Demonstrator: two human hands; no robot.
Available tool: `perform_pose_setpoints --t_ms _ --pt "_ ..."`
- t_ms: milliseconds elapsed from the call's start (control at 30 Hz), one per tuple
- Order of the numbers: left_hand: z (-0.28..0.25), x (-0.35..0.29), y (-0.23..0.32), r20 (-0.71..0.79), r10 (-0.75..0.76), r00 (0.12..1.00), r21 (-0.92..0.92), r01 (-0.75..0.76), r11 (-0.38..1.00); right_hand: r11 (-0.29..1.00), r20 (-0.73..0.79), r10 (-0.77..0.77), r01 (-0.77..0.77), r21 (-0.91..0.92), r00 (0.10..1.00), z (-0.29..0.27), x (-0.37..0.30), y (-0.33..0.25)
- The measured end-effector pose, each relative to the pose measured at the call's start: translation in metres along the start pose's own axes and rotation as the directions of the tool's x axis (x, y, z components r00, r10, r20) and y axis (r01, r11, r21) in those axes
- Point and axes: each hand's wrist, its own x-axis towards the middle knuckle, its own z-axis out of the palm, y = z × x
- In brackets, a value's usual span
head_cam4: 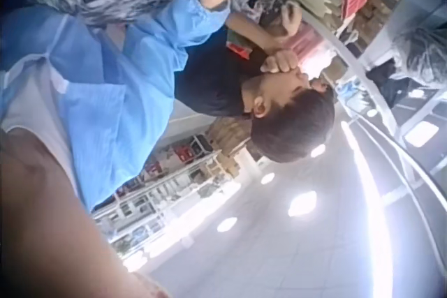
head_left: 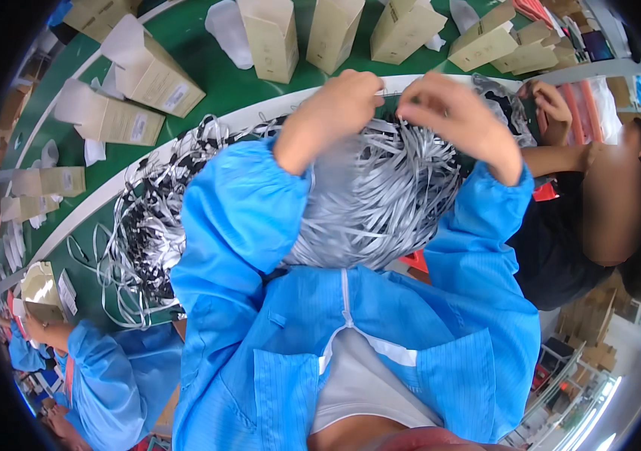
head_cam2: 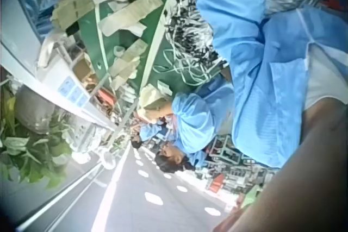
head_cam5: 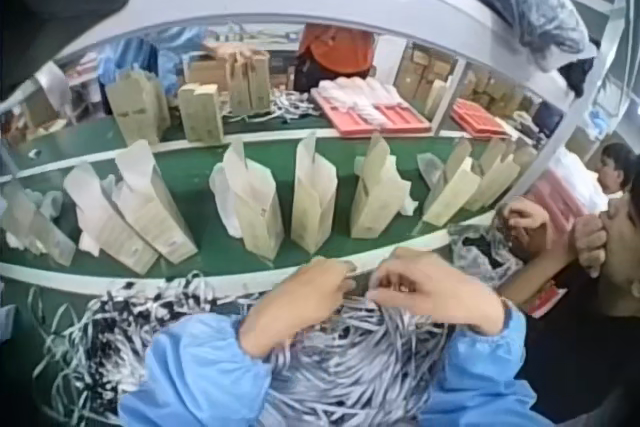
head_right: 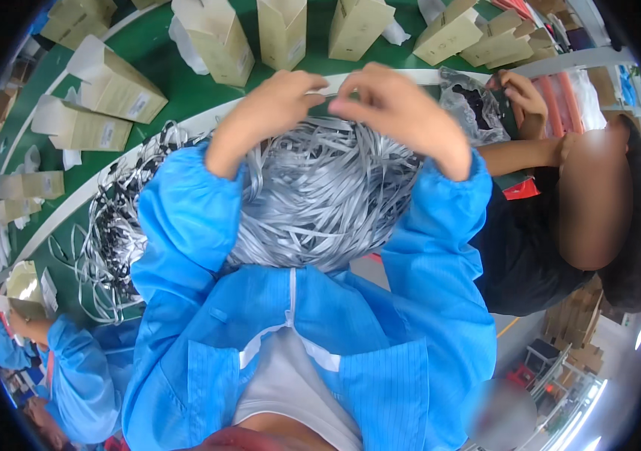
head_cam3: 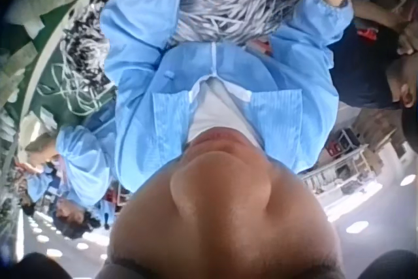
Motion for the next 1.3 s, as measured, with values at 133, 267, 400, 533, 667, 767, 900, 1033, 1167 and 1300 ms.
perform_pose_setpoints --t_ms 133,267,400,533,667,767,900,1033,1167,1300 --pt "-0.023 -0.021 -0.003 0.201 -0.202 0.959 0.209 0.160 0.965 0.986 0.032 0.038 -0.033 -0.163 0.999 0.069 -0.009 0.027" --pt "-0.023 -0.028 0.001 0.320 -0.161 0.934 0.133 0.124 0.983 0.984 0.167 -0.035 0.064 -0.168 0.985 0.071 -0.002 0.037" --pt "-0.036 -0.030 -0.001 0.422 0.066 0.904 -0.126 -0.013 0.992 0.995 0.256 0.030 -0.052 0.082 0.966 0.016 0.006 0.006" --pt "-0.024 -0.024 0.005 0.437 0.243 0.866 -0.286 -0.123 0.950 0.932 -0.148 -0.205 0.239 0.274 0.968 -0.009 -0.001 -0.022" --pt "-0.004 -0.007 0.029 0.086 0.510 0.856 -0.545 -0.388 0.743 0.491 -0.630 0.243 0.467 0.736 0.738 -0.031 -0.007 -0.112" --pt "-0.017 -0.009 0.050 0.000 0.582 0.813 -0.761 -0.378 0.528 -0.056 -0.629 -0.302 0.646 0.761 0.716 -0.049 -0.020 -0.076" --pt "-0.072 -0.016 0.040 0.592 0.480 0.648 -0.736 0.192 0.650 0.742 -0.990 0.002 0.663 0.098 0.143 -0.048 -0.041 -0.033" --pt "-0.091 -0.032 0.058 0.031 0.016 0.999 -0.798 0.015 0.602 0.952 -0.726 0.290 -0.113 0.283 0.623 -0.010 0.002 -0.070" --pt "-0.089 -0.040 0.077 -0.274 -0.096 0.957 -0.778 -0.162 0.607 0.802 -0.175 -0.342 0.383 0.457 0.923 0.056 0.070 -0.056" --pt "-0.097 -0.048 0.073 -0.481 -0.130 0.867 -0.708 -0.296 0.641 0.841 0.180 -0.199 0.074 0.536 0.963 0.067 0.089 -0.054"
